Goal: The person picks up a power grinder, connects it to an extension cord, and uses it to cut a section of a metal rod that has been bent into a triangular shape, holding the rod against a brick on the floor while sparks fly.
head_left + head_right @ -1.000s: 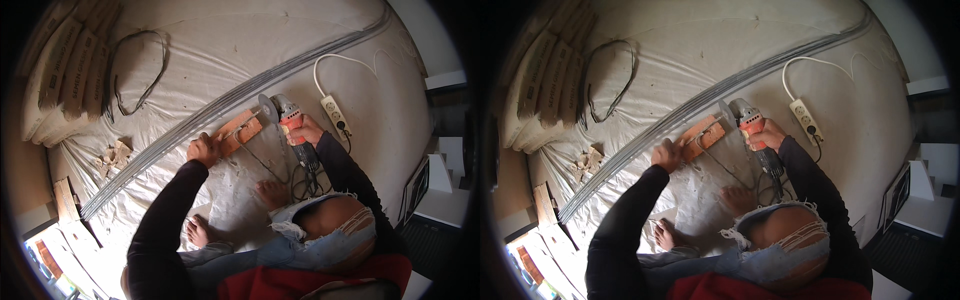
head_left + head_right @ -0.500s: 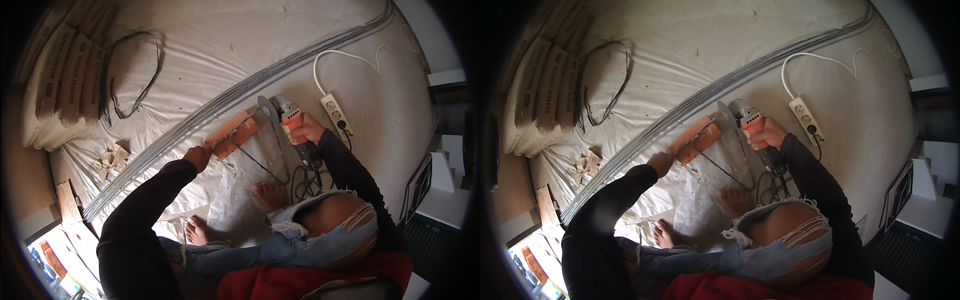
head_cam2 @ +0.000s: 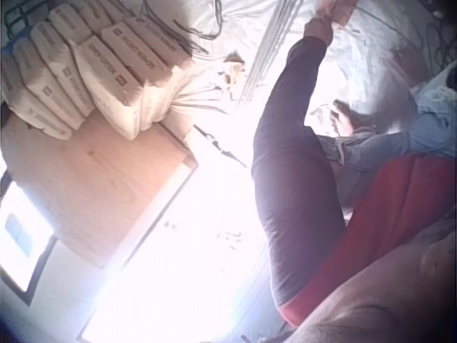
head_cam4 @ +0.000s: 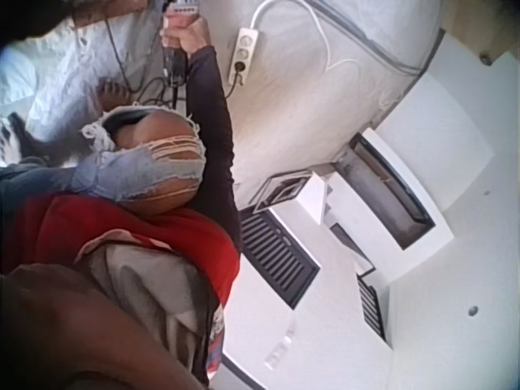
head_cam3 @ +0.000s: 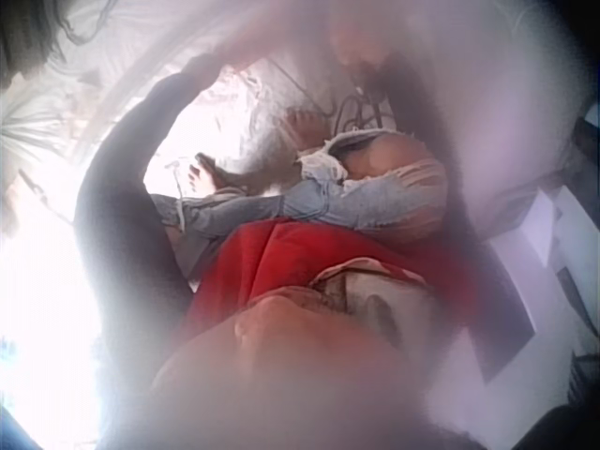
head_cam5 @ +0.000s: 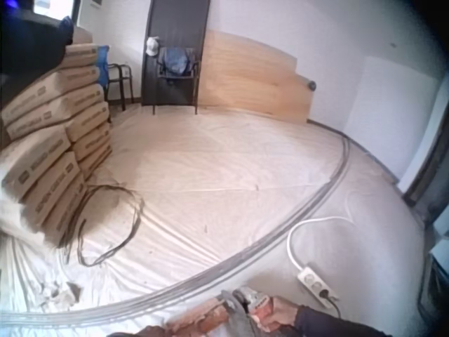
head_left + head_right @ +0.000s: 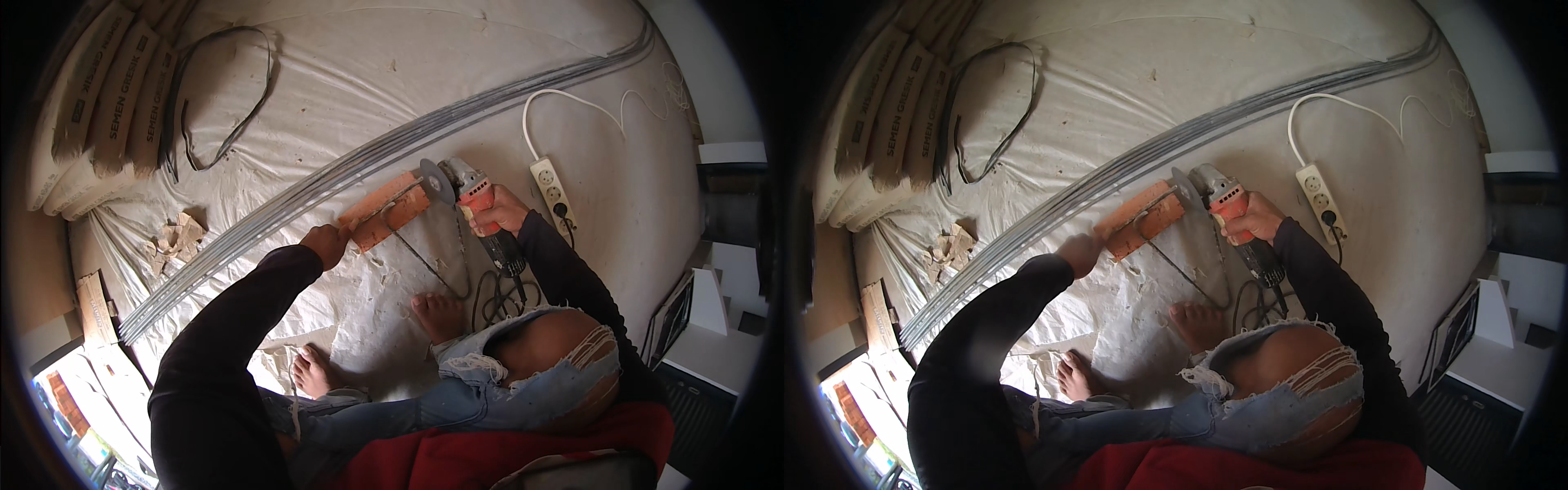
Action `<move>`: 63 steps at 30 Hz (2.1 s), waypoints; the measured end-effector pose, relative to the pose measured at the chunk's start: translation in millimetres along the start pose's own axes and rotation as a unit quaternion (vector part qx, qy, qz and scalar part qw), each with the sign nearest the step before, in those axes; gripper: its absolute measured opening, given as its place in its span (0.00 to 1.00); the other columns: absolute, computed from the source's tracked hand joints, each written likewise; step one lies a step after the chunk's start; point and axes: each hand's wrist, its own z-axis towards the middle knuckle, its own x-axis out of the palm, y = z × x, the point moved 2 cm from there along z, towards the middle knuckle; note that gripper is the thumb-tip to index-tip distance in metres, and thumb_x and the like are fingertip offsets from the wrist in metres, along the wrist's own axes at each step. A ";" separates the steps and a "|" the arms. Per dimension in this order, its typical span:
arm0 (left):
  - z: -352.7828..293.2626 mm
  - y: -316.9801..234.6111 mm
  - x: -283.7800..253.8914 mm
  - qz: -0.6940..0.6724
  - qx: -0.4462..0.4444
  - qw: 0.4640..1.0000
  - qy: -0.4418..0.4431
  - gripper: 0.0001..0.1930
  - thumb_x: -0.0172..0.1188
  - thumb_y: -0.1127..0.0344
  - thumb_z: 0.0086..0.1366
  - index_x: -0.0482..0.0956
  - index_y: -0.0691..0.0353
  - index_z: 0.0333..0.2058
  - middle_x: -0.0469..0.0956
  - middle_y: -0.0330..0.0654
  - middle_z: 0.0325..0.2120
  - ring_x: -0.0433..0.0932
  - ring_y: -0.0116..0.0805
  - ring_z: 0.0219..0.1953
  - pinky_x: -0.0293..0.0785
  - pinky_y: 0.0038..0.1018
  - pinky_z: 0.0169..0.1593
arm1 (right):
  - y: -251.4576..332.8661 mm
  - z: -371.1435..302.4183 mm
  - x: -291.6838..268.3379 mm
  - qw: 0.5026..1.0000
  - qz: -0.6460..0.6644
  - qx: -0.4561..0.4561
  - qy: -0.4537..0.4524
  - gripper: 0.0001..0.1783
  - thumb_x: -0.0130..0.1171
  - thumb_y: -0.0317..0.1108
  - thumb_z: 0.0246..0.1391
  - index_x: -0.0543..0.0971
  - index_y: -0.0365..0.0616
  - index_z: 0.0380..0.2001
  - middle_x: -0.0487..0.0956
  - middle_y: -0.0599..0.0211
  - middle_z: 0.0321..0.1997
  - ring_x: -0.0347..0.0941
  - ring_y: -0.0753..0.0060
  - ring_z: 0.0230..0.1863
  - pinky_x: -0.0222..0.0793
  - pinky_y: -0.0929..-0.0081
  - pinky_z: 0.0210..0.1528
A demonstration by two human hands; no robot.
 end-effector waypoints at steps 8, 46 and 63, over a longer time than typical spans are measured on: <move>-3.3 -4.9 -1.0 0.032 0.010 0.999 -0.015 0.38 0.28 0.41 0.70 0.78 0.72 0.32 0.78 0.62 0.31 0.77 0.60 0.39 0.72 0.45 0.47 | 5.3 -5.7 4.4 1.000 -0.009 -0.002 -0.003 0.25 0.64 0.20 0.36 0.74 0.37 0.43 0.76 0.64 0.35 0.76 0.72 0.35 0.74 0.71 0.36; 2.0 -7.8 -1.8 -0.026 -0.029 0.999 0.007 0.39 0.27 0.40 0.70 0.77 0.74 0.36 0.77 0.64 0.35 0.75 0.61 0.44 0.70 0.45 0.50 | 4.6 -0.4 5.5 0.999 -0.021 -0.012 -0.022 0.24 0.63 0.18 0.38 0.74 0.37 0.44 0.77 0.66 0.34 0.76 0.74 0.33 0.73 0.73 0.33; -1.5 -7.9 -4.9 -0.029 -0.020 0.999 -0.001 0.38 0.30 0.40 0.70 0.76 0.75 0.37 0.76 0.65 0.35 0.75 0.61 0.43 0.71 0.45 0.48 | 5.7 -0.1 4.4 1.000 -0.014 0.014 -0.011 0.28 0.64 0.19 0.36 0.73 0.38 0.47 0.77 0.65 0.41 0.75 0.74 0.40 0.71 0.74 0.43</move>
